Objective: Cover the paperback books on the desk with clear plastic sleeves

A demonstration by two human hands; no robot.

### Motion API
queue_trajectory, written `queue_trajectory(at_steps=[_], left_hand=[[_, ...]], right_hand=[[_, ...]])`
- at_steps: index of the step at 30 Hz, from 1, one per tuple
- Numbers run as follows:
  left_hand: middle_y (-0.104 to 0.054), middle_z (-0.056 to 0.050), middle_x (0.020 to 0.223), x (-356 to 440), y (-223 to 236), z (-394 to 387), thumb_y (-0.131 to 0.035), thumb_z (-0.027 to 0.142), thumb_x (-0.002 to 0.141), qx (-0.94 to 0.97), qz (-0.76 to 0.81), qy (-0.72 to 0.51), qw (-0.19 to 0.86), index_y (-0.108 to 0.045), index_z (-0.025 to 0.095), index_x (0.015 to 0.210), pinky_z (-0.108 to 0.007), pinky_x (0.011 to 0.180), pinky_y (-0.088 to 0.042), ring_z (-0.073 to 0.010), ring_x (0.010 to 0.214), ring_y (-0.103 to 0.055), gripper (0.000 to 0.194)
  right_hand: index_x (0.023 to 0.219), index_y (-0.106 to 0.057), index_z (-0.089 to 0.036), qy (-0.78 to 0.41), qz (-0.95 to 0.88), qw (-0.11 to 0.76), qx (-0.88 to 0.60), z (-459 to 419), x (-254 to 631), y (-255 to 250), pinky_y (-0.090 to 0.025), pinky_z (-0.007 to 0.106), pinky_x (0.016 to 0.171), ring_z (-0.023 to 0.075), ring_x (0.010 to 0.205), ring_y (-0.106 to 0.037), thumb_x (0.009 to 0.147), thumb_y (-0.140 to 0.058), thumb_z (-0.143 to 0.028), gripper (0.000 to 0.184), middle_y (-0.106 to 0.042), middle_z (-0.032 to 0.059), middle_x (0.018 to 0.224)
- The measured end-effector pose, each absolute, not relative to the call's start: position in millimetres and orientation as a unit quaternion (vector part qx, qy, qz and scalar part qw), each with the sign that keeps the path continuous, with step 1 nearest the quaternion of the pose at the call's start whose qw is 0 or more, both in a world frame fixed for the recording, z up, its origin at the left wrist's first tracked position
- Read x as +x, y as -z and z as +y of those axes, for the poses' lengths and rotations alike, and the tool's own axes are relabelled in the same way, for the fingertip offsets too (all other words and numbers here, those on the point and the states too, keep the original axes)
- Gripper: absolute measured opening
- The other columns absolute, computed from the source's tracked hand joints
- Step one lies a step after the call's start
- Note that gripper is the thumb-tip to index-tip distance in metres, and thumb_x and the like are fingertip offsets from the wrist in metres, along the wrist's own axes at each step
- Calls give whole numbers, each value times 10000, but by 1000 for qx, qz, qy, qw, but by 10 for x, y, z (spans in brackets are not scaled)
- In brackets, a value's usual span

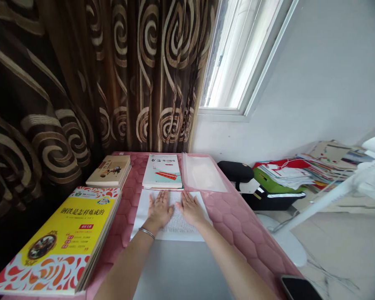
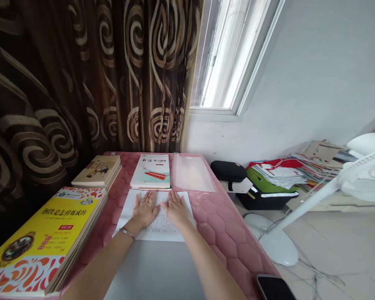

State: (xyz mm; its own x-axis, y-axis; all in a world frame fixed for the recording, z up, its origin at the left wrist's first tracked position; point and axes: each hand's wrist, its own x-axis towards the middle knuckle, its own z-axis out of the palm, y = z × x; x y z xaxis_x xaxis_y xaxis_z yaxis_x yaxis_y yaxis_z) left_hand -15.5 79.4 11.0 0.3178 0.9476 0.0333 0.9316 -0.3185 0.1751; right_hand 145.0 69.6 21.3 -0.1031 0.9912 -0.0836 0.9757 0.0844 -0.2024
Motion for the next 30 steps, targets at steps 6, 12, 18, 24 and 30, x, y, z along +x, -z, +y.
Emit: queue_trajectory(at_steps=[6,12,18,24,30], left_hand=[[-303,-115,1558,-511,-193,762,-263,423,939,749,659,-65,28,-213,155,1517,-613,1156,8,-270,1454,-223,639],[-356,-207,1515,-680,-282,695,-266,431,945,678,733,-43,-29,-279,57,1485,-667,1118,56,-345,1459,-165,657],[-151,-91,1604,-3,-309,658,-264,222,927,789,613,-36,36,-231,120,1508,-588,1163,-1,-255,1487,-24,591],[-167,-73,1600,-25,-207,792,-222,517,935,810,577,-49,92,-179,157,1522,-622,1154,-28,-266,1477,-126,691],[-161,-41,1599,-250,-143,822,-195,506,939,809,577,-60,96,-160,185,1527,-611,1155,35,-241,1483,-99,671]], right_hand=[[1512,-207,-36,-70,-678,-4,-732,629,1830,-208,-82,403,1177,223,1472,-122,984,-139,-501,707,-160,113,1594],[1517,-189,-37,-71,-672,-4,-737,618,1829,-202,-93,407,1175,228,1472,-118,980,-135,-506,714,-129,109,1601],[1514,-192,-33,-65,-675,-2,-735,615,1816,-199,-69,423,1178,236,1473,-116,981,-157,-504,712,-140,127,1596],[1517,-180,-40,-69,-675,-11,-734,629,1840,-208,-102,434,1175,230,1474,-116,984,-155,-508,709,-130,119,1598],[1493,-257,-10,-47,-694,-3,-718,705,1547,-221,-53,529,1159,302,1466,-134,995,-222,-399,633,-223,202,1562]])
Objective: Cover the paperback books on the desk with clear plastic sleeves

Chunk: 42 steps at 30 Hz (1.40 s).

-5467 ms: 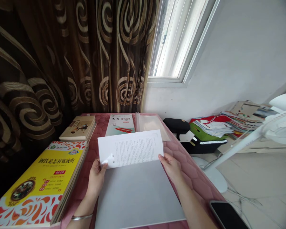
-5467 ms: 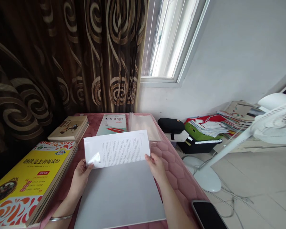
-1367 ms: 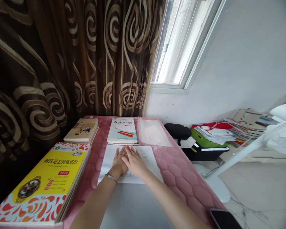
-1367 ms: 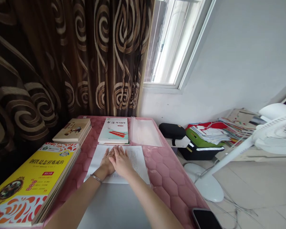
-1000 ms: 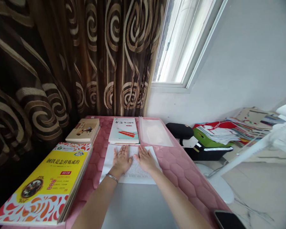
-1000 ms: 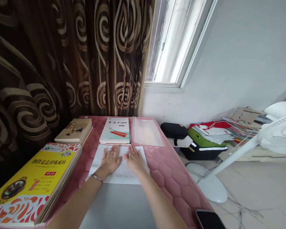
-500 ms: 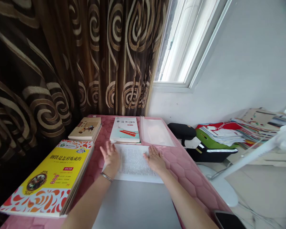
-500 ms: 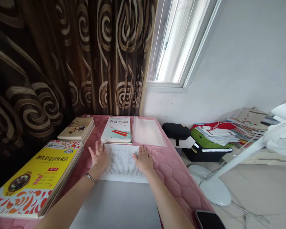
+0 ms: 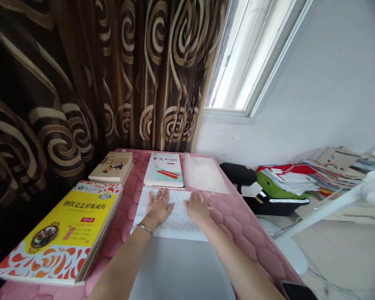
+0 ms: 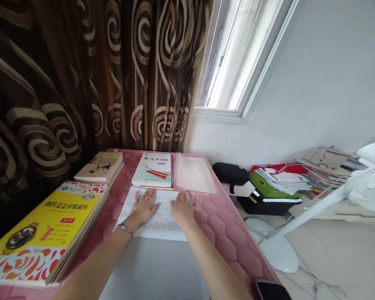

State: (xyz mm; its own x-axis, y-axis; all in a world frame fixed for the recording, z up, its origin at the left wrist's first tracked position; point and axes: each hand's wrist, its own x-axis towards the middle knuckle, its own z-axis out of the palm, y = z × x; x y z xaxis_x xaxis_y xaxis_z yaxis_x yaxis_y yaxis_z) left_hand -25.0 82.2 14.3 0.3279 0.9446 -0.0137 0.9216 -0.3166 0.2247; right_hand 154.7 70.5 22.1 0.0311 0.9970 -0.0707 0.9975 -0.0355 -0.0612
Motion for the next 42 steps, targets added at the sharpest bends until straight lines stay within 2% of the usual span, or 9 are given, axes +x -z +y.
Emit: queue_trajectory(at_steps=[4,7,17,24,29,33,35,38,42], left_hand=[[-159,-28,1600,-232,-143,801,-219,406,941,810,576,-57,91,-178,194,1524,-599,1158,58,-234,1485,-86,621],[-167,-19,1599,-223,-160,789,-222,352,939,809,578,-53,87,-192,213,1522,-599,1162,44,-236,1485,-86,600],[-188,-105,1588,-528,-203,762,-216,517,941,732,677,-58,53,-209,138,1513,-634,1146,-5,-272,1465,-185,686],[-200,-137,1579,-775,-272,521,-214,380,962,681,732,-7,15,-265,133,1497,-630,1142,-117,-275,1467,-175,592],[-280,-130,1551,-648,-243,-93,-326,295,922,699,714,-23,-45,-447,128,1417,-640,1143,-108,-321,1459,-186,537],[-327,-110,1529,-569,-164,-381,-314,296,936,724,686,-73,-27,-425,147,1431,-565,1167,-168,-279,1420,-312,529],[-321,-118,1529,-564,-149,-395,-317,303,938,722,688,-78,-13,-417,132,1433,-553,1163,-200,-274,1416,-321,534],[-307,-112,1534,-577,-158,-357,-309,296,939,721,689,-76,-2,-405,135,1440,-536,1161,-220,-264,1418,-317,534],[-313,-105,1534,-595,-169,-337,-328,332,935,720,690,-75,26,-397,151,1447,-516,1165,-229,-270,1420,-311,548]], right_hand=[[1523,-225,-123,103,782,-82,609,726,1102,-200,-81,475,1177,230,1471,-143,998,-171,-434,613,-241,101,1573],[1519,-242,-135,121,785,-88,601,729,957,-186,-44,466,1184,206,1471,-143,995,-119,-469,633,-245,65,1572],[1516,-199,-50,70,691,-2,720,661,1810,-177,-92,439,1175,216,1475,-109,987,-127,-483,688,-149,108,1596],[1521,-190,-63,66,679,9,731,638,1854,-194,-77,447,1174,217,1475,-106,984,-130,-476,680,-140,96,1600],[1516,-206,-60,66,677,25,733,662,1836,-215,-114,472,1161,243,1468,-136,991,-148,-454,659,-144,121,1600],[1434,-387,-22,35,675,10,737,671,1651,-312,-160,571,1107,339,1423,-224,988,-268,-356,569,-303,223,1532],[1325,-522,-33,13,697,-16,716,673,1426,-370,-219,529,1084,345,1370,-310,976,-329,-324,494,-419,249,1450],[1224,-589,-86,24,740,-69,669,689,950,-421,-358,409,996,303,1266,-429,948,-417,-438,479,-515,218,1348],[1080,-636,-134,80,770,-124,621,765,339,-422,-422,391,915,305,1158,-514,801,-582,-627,569,-606,174,1195]])
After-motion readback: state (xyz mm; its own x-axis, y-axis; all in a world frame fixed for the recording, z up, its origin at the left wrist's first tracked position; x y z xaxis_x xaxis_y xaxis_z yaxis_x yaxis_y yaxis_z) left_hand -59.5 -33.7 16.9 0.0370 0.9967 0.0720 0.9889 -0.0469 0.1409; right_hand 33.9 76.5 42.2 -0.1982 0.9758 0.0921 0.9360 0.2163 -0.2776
